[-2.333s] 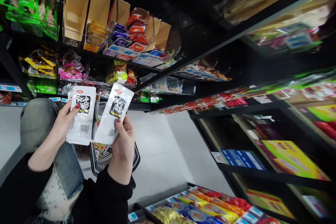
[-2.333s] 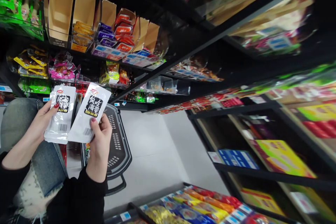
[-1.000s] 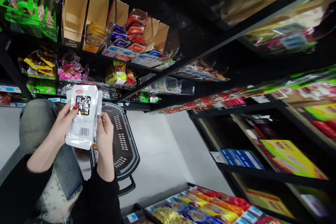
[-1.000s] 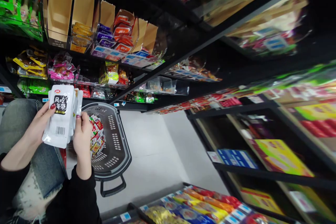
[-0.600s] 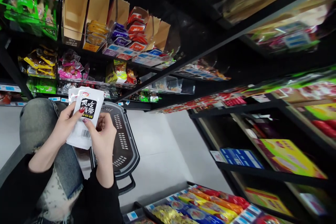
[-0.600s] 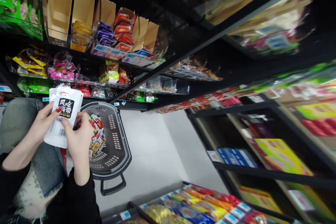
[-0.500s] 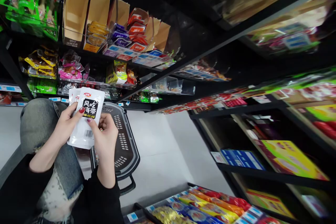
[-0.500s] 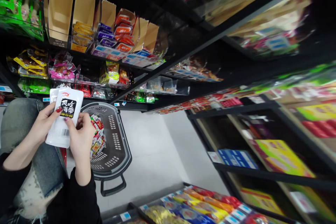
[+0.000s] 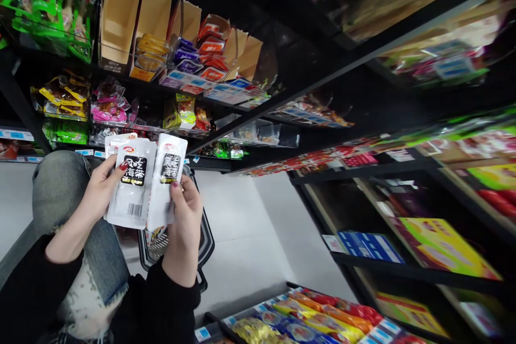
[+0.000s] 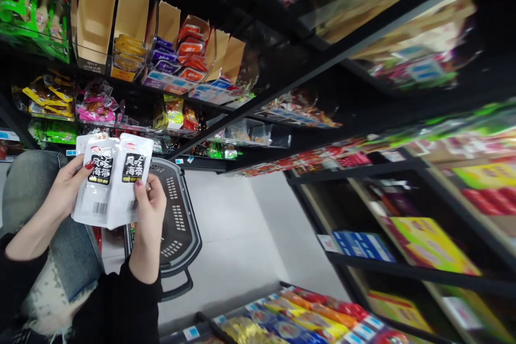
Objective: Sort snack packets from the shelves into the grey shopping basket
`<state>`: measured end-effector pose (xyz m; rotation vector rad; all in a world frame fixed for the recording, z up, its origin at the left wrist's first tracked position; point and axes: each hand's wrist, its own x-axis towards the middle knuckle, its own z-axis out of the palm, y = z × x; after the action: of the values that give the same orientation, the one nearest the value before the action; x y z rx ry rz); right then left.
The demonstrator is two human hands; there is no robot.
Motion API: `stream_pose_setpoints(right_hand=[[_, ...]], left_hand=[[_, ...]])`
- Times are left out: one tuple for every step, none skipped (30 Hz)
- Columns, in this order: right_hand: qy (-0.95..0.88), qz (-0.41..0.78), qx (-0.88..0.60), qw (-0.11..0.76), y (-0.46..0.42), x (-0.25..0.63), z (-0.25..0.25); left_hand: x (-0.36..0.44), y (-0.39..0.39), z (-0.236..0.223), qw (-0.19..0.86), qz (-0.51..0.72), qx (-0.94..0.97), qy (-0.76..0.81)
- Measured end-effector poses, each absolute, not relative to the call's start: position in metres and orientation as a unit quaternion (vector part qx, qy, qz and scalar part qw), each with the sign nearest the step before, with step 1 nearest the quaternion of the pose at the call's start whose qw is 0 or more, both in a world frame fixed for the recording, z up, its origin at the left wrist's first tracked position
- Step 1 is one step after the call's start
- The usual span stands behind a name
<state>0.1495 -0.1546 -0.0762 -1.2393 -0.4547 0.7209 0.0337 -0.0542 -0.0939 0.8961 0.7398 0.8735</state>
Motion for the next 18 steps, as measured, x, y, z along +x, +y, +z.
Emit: stream_pose_setpoints(right_hand=[[-0.197,0.381,-0.49,0.759,-0.156,0.153,-0.081],[-0.188,0.424,-0.412,0.784,-0.158,0.156,-0.087],[-0.18,0.457,-0.332,0.806,-0.159,0.159,-0.092],[-0.172,0.481,-0.248,0.823,-0.159,0.161,-0.097],[-0.161,0.498,-0.165,0.836,-0.16,0.163,-0.102],[-0.148,0.514,-0.082,0.841,-0.159,0.164,-0.104],[-0.137,0.532,0.0,0.835,-0.159,0.165,-0.106],[-0.128,0.545,0.055,0.827,-0.158,0.165,-0.106],[-0.129,0.545,0.071,0.826,-0.158,0.165,-0.105],[-0.13,0.533,0.049,0.835,-0.157,0.164,-0.103],[-0.132,0.51,-0.012,0.85,-0.156,0.163,-0.101],[-0.135,0.469,-0.114,0.865,-0.155,0.162,-0.099],[-0.134,0.412,-0.236,0.87,-0.153,0.161,-0.097],[-0.13,0.348,-0.349,0.86,-0.152,0.161,-0.095],[-0.128,0.279,-0.446,0.84,-0.152,0.16,-0.095],[-0.129,0.208,-0.525,0.815,-0.151,0.16,-0.094],[-0.136,0.141,-0.583,0.788,-0.151,0.16,-0.094],[-0.144,0.084,-0.627,0.761,-0.152,0.161,-0.094]], left_hand=[[0.034,-0.054,-0.093,0.749,0.4,0.404,0.34],[0.034,-0.054,-0.092,0.752,0.399,0.399,0.342],[0.034,-0.054,-0.092,0.754,0.396,0.394,0.344],[0.034,-0.054,-0.091,0.757,0.393,0.39,0.347],[0.034,-0.054,-0.091,0.759,0.391,0.387,0.349],[0.034,-0.054,-0.091,0.761,0.389,0.384,0.35],[0.034,-0.054,-0.091,0.762,0.388,0.382,0.35],[0.034,-0.054,-0.091,0.764,0.387,0.38,0.349],[0.034,-0.054,-0.09,0.766,0.386,0.378,0.347],[0.035,-0.054,-0.09,0.768,0.386,0.376,0.346],[0.035,-0.054,-0.09,0.769,0.386,0.373,0.346],[0.035,-0.054,-0.09,0.77,0.386,0.37,0.347],[0.035,-0.054,-0.09,0.771,0.386,0.369,0.348],[0.034,-0.054,-0.09,0.769,0.387,0.369,0.349],[0.034,-0.054,-0.09,0.768,0.387,0.371,0.35],[0.034,-0.054,-0.09,0.767,0.388,0.373,0.351],[0.034,-0.054,-0.091,0.766,0.388,0.374,0.35],[0.034,-0.054,-0.091,0.766,0.388,0.375,0.35]])
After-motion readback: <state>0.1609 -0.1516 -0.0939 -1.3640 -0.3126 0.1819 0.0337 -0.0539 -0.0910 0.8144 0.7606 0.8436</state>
